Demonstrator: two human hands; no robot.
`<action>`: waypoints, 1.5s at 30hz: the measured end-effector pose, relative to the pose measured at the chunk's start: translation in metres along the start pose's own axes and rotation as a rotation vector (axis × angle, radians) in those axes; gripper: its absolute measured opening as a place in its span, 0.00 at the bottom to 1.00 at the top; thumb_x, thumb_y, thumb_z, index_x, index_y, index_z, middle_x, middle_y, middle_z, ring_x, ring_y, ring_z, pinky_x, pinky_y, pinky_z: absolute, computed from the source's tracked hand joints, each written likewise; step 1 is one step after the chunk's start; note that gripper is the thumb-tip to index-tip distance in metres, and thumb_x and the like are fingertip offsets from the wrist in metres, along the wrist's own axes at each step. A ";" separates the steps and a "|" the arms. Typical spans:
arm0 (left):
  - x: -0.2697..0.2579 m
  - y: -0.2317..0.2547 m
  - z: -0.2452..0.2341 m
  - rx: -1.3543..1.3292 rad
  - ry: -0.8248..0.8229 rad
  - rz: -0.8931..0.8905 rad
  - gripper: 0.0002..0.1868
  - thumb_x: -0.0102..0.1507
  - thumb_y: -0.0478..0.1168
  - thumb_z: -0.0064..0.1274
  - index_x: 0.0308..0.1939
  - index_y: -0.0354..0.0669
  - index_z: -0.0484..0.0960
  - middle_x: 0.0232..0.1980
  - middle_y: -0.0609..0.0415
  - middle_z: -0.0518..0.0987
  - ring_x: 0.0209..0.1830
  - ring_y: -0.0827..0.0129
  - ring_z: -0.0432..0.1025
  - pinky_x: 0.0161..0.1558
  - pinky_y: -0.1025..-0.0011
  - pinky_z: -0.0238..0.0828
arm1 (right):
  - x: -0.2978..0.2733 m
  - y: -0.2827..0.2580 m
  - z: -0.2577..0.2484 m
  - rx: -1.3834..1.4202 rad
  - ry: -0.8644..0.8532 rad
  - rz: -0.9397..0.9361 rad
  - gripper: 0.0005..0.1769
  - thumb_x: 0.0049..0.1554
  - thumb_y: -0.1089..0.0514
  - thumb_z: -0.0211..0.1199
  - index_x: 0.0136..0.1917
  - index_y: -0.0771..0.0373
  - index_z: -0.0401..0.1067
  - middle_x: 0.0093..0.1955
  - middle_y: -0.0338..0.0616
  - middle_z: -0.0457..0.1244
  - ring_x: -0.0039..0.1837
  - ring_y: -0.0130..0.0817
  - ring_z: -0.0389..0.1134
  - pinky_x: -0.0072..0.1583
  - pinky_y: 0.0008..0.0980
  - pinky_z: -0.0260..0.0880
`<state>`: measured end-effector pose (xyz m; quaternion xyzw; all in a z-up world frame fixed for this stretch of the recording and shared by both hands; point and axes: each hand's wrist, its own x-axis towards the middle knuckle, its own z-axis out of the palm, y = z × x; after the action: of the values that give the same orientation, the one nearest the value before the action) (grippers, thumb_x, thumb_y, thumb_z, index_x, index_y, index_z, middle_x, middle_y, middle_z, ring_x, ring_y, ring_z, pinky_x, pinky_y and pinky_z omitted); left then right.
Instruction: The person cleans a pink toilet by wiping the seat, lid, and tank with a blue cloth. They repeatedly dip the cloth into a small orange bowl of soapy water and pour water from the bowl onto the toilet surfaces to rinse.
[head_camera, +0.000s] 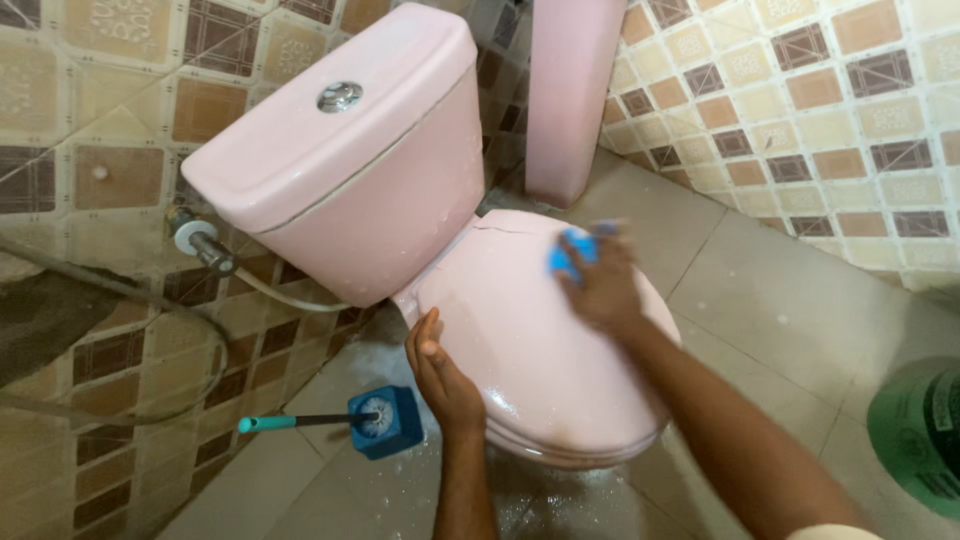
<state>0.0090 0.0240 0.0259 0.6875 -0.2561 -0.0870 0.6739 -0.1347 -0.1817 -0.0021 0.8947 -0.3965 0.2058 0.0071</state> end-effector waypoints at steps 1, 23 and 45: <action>0.001 0.000 -0.002 0.000 0.002 0.004 0.45 0.71 0.69 0.18 0.67 0.36 0.73 0.68 0.41 0.68 0.69 0.52 0.68 0.69 0.55 0.64 | 0.011 -0.019 0.007 0.180 -0.111 0.015 0.35 0.62 0.39 0.55 0.79 0.46 0.60 0.80 0.68 0.48 0.79 0.65 0.48 0.76 0.60 0.46; -0.002 0.015 -0.028 0.118 0.089 0.086 0.43 0.74 0.66 0.16 0.66 0.35 0.74 0.69 0.40 0.69 0.72 0.50 0.63 0.72 0.54 0.57 | 0.074 -0.074 0.058 0.261 0.072 -0.177 0.30 0.63 0.41 0.56 0.73 0.54 0.67 0.76 0.51 0.59 0.80 0.51 0.54 0.76 0.53 0.51; 0.003 0.009 -0.032 0.087 0.097 0.029 0.42 0.73 0.65 0.17 0.65 0.36 0.75 0.69 0.39 0.70 0.72 0.49 0.65 0.72 0.54 0.58 | 0.052 -0.051 0.036 0.147 0.107 -0.223 0.32 0.65 0.43 0.53 0.78 0.56 0.64 0.77 0.62 0.56 0.78 0.63 0.52 0.74 0.57 0.51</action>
<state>0.0245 0.0508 0.0374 0.7158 -0.2367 -0.0325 0.6562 -0.0545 -0.1895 -0.0078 0.9190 -0.2774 0.2797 -0.0146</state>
